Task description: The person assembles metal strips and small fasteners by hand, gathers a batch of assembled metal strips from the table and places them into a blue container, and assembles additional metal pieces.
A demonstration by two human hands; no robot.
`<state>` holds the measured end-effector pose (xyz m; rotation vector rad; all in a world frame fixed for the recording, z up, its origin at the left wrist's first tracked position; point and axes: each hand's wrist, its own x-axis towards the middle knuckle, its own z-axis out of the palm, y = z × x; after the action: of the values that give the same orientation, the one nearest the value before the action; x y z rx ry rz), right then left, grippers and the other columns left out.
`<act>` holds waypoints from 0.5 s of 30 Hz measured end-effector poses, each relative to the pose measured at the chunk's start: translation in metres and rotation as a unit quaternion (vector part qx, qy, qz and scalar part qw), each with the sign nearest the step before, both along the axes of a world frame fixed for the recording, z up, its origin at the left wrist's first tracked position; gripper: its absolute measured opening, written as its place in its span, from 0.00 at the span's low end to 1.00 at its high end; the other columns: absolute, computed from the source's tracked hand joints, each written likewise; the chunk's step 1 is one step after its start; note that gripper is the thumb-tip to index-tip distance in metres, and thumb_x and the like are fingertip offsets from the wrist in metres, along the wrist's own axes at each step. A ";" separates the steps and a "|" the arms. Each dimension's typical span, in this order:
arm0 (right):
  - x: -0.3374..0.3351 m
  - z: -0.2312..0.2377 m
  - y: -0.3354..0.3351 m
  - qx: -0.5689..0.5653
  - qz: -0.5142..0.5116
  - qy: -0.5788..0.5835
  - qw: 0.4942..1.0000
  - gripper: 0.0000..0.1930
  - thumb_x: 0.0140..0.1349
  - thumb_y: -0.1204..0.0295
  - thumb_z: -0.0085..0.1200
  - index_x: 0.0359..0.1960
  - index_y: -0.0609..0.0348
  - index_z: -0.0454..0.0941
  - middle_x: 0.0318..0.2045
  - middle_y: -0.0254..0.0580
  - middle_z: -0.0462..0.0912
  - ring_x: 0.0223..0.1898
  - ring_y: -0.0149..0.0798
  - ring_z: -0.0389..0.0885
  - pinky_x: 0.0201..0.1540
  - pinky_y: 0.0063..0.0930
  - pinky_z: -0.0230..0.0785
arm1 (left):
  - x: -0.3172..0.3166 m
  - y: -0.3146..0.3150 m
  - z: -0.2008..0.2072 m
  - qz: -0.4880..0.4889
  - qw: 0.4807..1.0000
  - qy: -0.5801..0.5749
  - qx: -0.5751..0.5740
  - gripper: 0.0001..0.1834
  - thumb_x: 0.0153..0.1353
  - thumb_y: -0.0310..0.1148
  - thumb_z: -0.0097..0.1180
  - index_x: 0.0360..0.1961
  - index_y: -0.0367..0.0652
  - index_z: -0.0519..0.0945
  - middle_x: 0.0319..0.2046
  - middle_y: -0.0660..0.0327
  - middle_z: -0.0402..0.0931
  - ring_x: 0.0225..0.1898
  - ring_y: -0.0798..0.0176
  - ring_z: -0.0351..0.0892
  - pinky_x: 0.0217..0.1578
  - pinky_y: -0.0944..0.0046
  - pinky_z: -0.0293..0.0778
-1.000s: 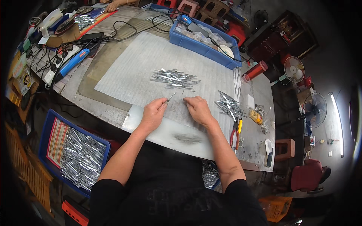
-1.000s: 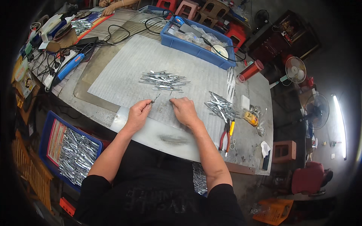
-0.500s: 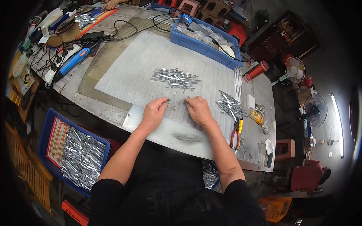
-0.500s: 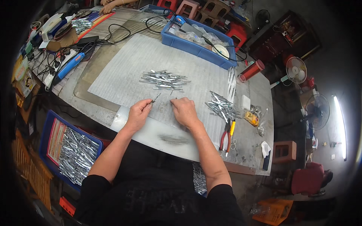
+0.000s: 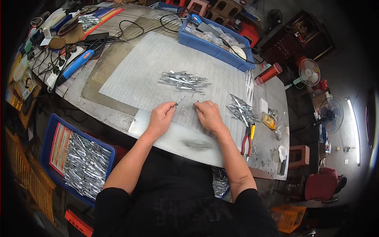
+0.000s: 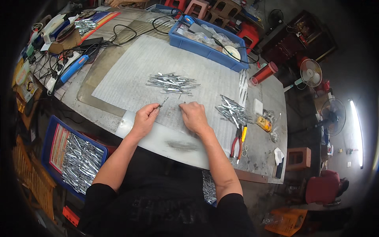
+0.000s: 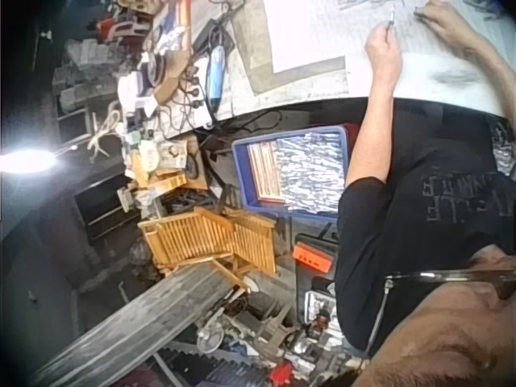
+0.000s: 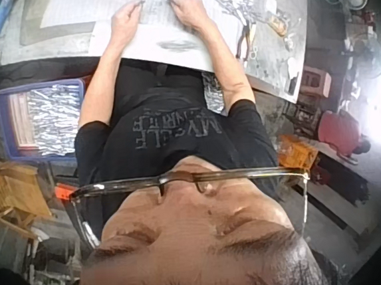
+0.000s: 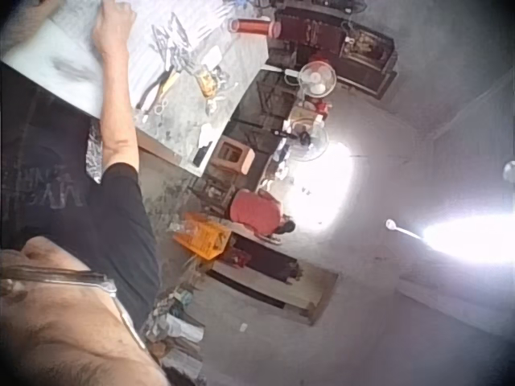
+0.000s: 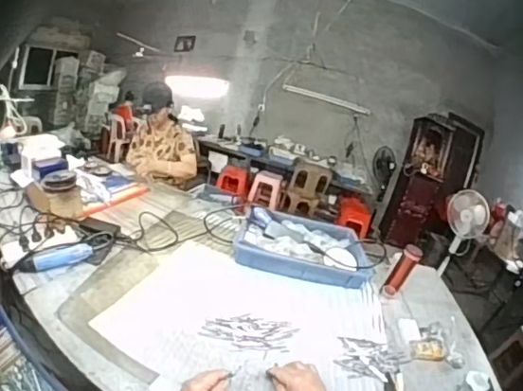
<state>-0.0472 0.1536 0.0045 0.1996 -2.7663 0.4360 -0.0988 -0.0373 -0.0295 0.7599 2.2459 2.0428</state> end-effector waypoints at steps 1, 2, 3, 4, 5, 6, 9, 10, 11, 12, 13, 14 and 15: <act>-0.001 0.000 -0.001 -0.055 0.025 -0.003 0.998 0.11 0.51 0.75 0.45 0.36 0.59 0.76 0.26 0.43 0.77 0.33 0.47 0.73 0.35 0.37 0.63 | 0.000 0.000 0.001 -0.001 1.000 -0.004 -0.002 0.09 0.55 0.26 0.48 0.36 0.35 0.74 0.27 0.54 0.73 0.28 0.61 0.72 0.30 0.66 0.67; -0.002 0.000 -0.002 -0.109 0.051 -0.006 0.993 0.11 0.51 0.75 0.45 0.35 0.60 0.76 0.26 0.43 0.77 0.33 0.46 0.73 0.36 0.37 0.63 | 0.001 0.000 0.002 -0.003 1.000 -0.008 -0.004 0.08 0.55 0.26 0.49 0.36 0.35 0.74 0.26 0.55 0.73 0.27 0.61 0.72 0.29 0.66 0.67; -0.004 0.001 -0.001 -0.110 0.051 -0.006 0.993 0.11 0.51 0.75 0.45 0.35 0.60 0.76 0.26 0.43 0.77 0.33 0.46 0.73 0.36 0.37 0.63 | 0.001 0.001 0.001 -0.003 1.000 -0.008 -0.004 0.08 0.55 0.26 0.49 0.36 0.35 0.74 0.26 0.55 0.73 0.27 0.61 0.72 0.29 0.66 0.67; -0.005 0.002 -0.001 -0.137 0.049 0.010 0.989 0.10 0.51 0.75 0.45 0.35 0.60 0.76 0.26 0.43 0.77 0.33 0.46 0.73 0.36 0.36 0.63 | 0.001 0.001 0.000 0.002 1.000 0.000 0.004 0.08 0.55 0.26 0.48 0.36 0.35 0.74 0.26 0.55 0.73 0.27 0.61 0.72 0.29 0.66 0.67; -0.006 0.003 0.000 -0.165 0.047 0.027 0.985 0.10 0.51 0.75 0.45 0.35 0.60 0.76 0.27 0.42 0.77 0.33 0.46 0.73 0.36 0.36 0.64 | 0.001 0.001 0.000 0.008 1.000 0.007 0.013 0.08 0.55 0.26 0.48 0.36 0.35 0.74 0.26 0.55 0.73 0.27 0.61 0.72 0.29 0.67 0.67; -0.005 0.003 0.000 -0.166 0.047 0.026 0.985 0.10 0.51 0.75 0.45 0.35 0.60 0.76 0.27 0.42 0.77 0.33 0.46 0.73 0.36 0.36 0.64 | 0.001 0.001 0.001 0.008 1.000 0.007 0.013 0.08 0.55 0.26 0.48 0.36 0.35 0.74 0.26 0.55 0.73 0.27 0.61 0.72 0.29 0.67 0.67; -0.004 0.000 0.005 -0.165 0.017 0.000 0.986 0.11 0.51 0.75 0.44 0.35 0.60 0.76 0.27 0.43 0.78 0.33 0.46 0.73 0.37 0.36 0.64 | 0.001 0.001 0.003 -0.007 1.000 -0.026 0.002 0.08 0.56 0.26 0.48 0.36 0.35 0.74 0.26 0.55 0.73 0.27 0.62 0.71 0.29 0.67 0.67; -0.003 -0.003 0.006 -0.145 0.012 -0.005 0.989 0.11 0.51 0.75 0.44 0.35 0.59 0.76 0.27 0.43 0.77 0.33 0.46 0.73 0.37 0.36 0.63 | 0.002 0.001 0.003 -0.006 1.000 -0.020 0.009 0.08 0.56 0.26 0.48 0.36 0.35 0.74 0.26 0.55 0.73 0.27 0.62 0.71 0.29 0.67 0.67; -0.002 -0.004 0.007 -0.125 0.006 -0.010 0.992 0.11 0.51 0.75 0.44 0.35 0.59 0.76 0.27 0.43 0.77 0.34 0.46 0.73 0.37 0.36 0.63 | 0.002 0.001 0.003 -0.005 1.000 -0.013 0.016 0.08 0.56 0.26 0.48 0.36 0.35 0.74 0.26 0.55 0.73 0.27 0.62 0.71 0.29 0.67 0.67; -0.001 -0.005 0.006 -0.125 0.007 -0.011 0.992 0.11 0.51 0.75 0.44 0.35 0.59 0.76 0.27 0.43 0.77 0.34 0.46 0.73 0.37 0.36 0.63 | 0.002 0.001 0.003 -0.005 1.000 -0.014 0.016 0.08 0.56 0.26 0.48 0.36 0.35 0.74 0.26 0.55 0.73 0.27 0.62 0.71 0.29 0.67 0.67; 0.001 -0.003 0.003 -0.077 0.004 -0.005 0.997 0.11 0.51 0.75 0.44 0.35 0.59 0.76 0.26 0.43 0.77 0.34 0.46 0.73 0.37 0.36 0.63 | 0.001 0.000 0.003 -0.003 1.000 -0.010 0.010 0.08 0.56 0.26 0.48 0.36 0.35 0.74 0.26 0.55 0.73 0.27 0.62 0.71 0.29 0.67 0.67; 0.002 -0.003 0.000 -0.028 0.001 0.001 1.000 0.11 0.51 0.75 0.44 0.36 0.59 0.76 0.26 0.43 0.77 0.34 0.46 0.73 0.38 0.37 0.63 | 0.001 0.000 0.003 -0.002 1.000 -0.005 0.005 0.08 0.56 0.26 0.48 0.36 0.35 0.74 0.26 0.55 0.73 0.27 0.62 0.71 0.29 0.67 0.67; 0.002 -0.004 -0.001 -0.029 0.001 0.000 1.000 0.11 0.51 0.75 0.44 0.36 0.59 0.76 0.26 0.43 0.77 0.34 0.46 0.73 0.38 0.37 0.63 | 0.001 -0.001 0.002 -0.002 1.000 -0.006 0.004 0.08 0.56 0.26 0.48 0.36 0.35 0.74 0.26 0.55 0.73 0.27 0.62 0.71 0.29 0.67 0.67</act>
<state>-0.0453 0.1529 0.0003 0.1884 -2.7493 0.5160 -0.0983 -0.0378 -0.0276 0.7497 2.2292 2.0512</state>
